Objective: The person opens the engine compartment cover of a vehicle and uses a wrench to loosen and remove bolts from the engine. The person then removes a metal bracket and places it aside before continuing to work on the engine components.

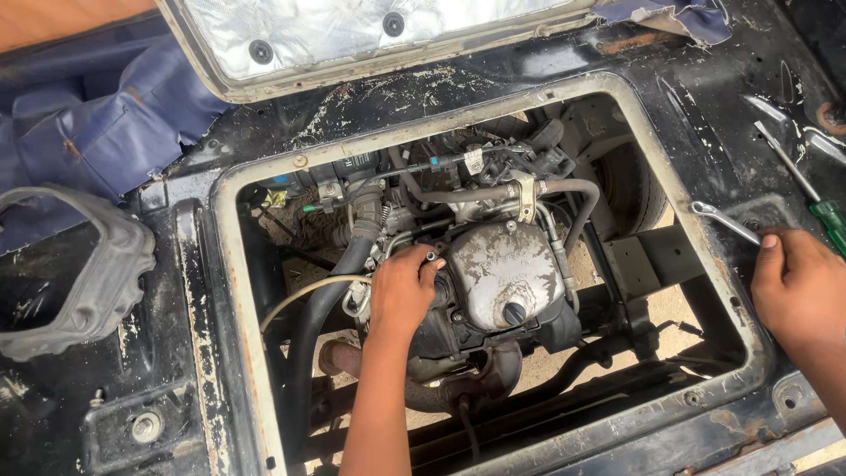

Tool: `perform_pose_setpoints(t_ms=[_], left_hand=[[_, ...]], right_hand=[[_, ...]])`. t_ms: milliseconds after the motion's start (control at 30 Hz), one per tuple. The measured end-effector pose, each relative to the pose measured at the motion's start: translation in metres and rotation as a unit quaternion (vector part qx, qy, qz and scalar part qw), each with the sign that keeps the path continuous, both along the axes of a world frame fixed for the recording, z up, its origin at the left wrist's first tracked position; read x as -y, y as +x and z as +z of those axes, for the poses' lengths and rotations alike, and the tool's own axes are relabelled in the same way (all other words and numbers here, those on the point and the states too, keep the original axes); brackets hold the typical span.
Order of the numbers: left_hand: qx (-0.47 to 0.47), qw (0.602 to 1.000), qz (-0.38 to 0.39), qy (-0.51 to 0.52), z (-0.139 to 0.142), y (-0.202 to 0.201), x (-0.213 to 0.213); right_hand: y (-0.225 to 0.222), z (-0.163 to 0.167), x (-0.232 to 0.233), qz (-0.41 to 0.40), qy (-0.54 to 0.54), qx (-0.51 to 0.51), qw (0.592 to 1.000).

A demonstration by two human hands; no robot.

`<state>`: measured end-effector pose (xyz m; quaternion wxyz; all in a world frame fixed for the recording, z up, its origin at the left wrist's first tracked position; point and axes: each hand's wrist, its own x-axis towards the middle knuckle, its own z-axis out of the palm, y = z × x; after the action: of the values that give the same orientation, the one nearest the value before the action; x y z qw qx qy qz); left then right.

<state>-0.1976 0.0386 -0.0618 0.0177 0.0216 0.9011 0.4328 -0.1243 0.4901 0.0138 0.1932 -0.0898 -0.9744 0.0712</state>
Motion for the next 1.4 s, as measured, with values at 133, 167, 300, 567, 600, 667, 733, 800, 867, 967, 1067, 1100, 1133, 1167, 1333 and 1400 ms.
perform_pose_setpoints(t_ms=[133,167,300,567,600,667,733,800,867,967,1067,1100,1133,1167,1333,1400], left_hand=[[-0.041,0.999,-0.007,0.012,-0.008,-0.002,-0.006],[-0.046,0.999,-0.008,0.018,-0.009,-0.003,-0.007],[-0.014,0.995,-0.022,0.093,-0.015,-0.008,0.000],[0.019,0.990,-0.058,0.125,-0.006,-0.005,0.007],[0.016,0.991,-0.062,0.114,-0.004,-0.005,0.006],[0.011,0.993,-0.071,0.090,-0.001,-0.004,0.005],[-0.006,0.994,-0.073,0.077,0.002,-0.003,0.004],[-0.020,0.996,-0.073,0.053,0.004,-0.003,0.002],[-0.031,0.997,-0.069,0.018,0.004,-0.004,0.001],[-0.023,0.997,-0.062,-0.043,0.003,-0.003,-0.003],[-0.036,0.996,-0.064,-0.042,0.002,-0.002,-0.002],[-0.040,0.996,-0.066,-0.034,0.002,-0.001,-0.002],[-0.044,0.996,-0.069,-0.027,0.002,-0.001,-0.001],[-0.049,0.996,-0.071,-0.020,0.003,0.000,0.000],[-0.069,0.995,-0.075,-0.004,0.014,0.002,0.002],[-0.047,0.997,-0.061,0.024,0.019,0.004,0.003]], right_hand=[[-0.001,0.000,-0.001,0.010,0.036,0.007,0.999],[-0.001,0.000,-0.001,0.013,0.035,0.006,0.999],[-0.001,0.000,0.001,0.007,0.004,0.002,1.000],[0.004,-0.020,-0.027,0.001,0.022,0.016,1.000],[0.003,-0.024,-0.033,0.001,0.027,0.018,0.999],[0.006,-0.031,-0.041,0.010,0.026,0.015,0.999],[0.007,-0.036,-0.047,0.015,0.026,0.013,0.999],[0.007,-0.037,-0.049,0.014,0.029,0.012,0.999],[0.006,-0.038,-0.049,0.014,0.032,0.010,0.999],[0.006,-0.038,-0.049,0.022,0.029,0.005,0.999],[0.007,-0.039,-0.051,0.023,0.030,0.004,0.999],[0.007,-0.040,-0.052,0.021,0.030,0.004,0.999],[0.007,-0.041,-0.053,0.020,0.031,0.004,0.999],[0.007,-0.042,-0.054,0.018,0.033,0.004,0.999],[0.004,-0.041,-0.052,0.017,0.041,0.001,0.999],[0.004,-0.037,-0.046,0.018,0.037,0.000,0.999]])
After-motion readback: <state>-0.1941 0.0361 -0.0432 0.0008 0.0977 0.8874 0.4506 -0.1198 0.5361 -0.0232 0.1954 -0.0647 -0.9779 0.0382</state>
